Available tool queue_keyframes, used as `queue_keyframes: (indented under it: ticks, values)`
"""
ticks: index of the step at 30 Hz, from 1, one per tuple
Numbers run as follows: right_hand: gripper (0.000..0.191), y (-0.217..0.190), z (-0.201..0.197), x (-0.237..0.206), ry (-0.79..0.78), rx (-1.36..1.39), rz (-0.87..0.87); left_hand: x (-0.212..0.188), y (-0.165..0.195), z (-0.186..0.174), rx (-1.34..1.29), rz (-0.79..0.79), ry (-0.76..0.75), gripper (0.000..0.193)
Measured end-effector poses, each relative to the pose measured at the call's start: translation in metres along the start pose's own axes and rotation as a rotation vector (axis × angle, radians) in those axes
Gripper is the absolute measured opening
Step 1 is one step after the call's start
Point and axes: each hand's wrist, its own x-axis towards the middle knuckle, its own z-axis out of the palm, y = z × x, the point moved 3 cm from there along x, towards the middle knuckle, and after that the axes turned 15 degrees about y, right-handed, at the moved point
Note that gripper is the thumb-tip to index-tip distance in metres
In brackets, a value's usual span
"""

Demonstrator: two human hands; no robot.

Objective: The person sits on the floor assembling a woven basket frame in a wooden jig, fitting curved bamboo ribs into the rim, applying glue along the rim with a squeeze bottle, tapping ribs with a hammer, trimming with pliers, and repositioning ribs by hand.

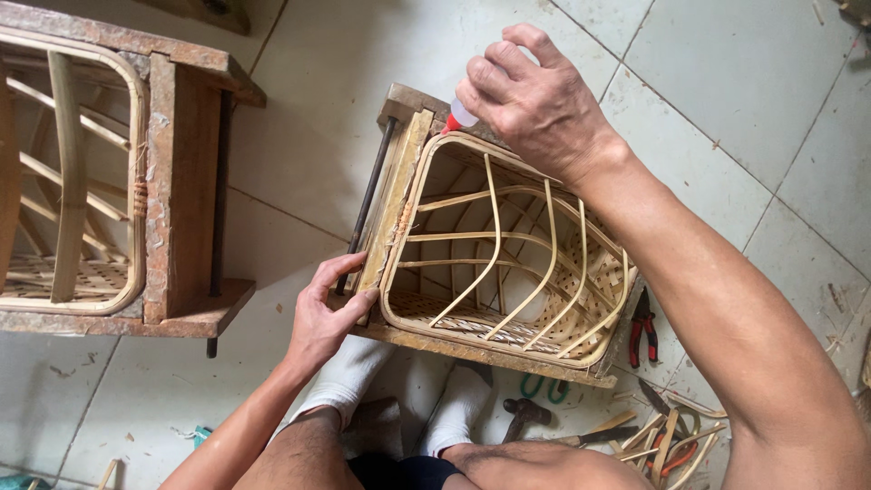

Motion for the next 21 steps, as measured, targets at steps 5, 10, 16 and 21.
queue_keyframes:
  ticks: [5, 10, 16, 21]
  values:
    - [0.02, 0.0, -0.026, -0.033, -0.122, 0.094, 0.401, -0.003, -0.001, 0.0, -0.055, 0.033, 0.01, 0.047]
    - [0.044, -0.036, -0.058, -0.08, -0.188, 0.283, 0.838, -0.004, -0.006, 0.002, -0.096, -0.014, 0.023, 0.041]
    - [0.045, -0.056, -0.055, -0.089, -0.144, 0.211, 0.841, -0.006, -0.003, 0.001, -0.028, 0.119, 0.054, 0.04]
    - [0.044, -0.052, -0.051, -0.077, -0.131, 0.156, 0.764, -0.006, -0.001, 0.0, -0.011, 0.099, 0.061, 0.041]
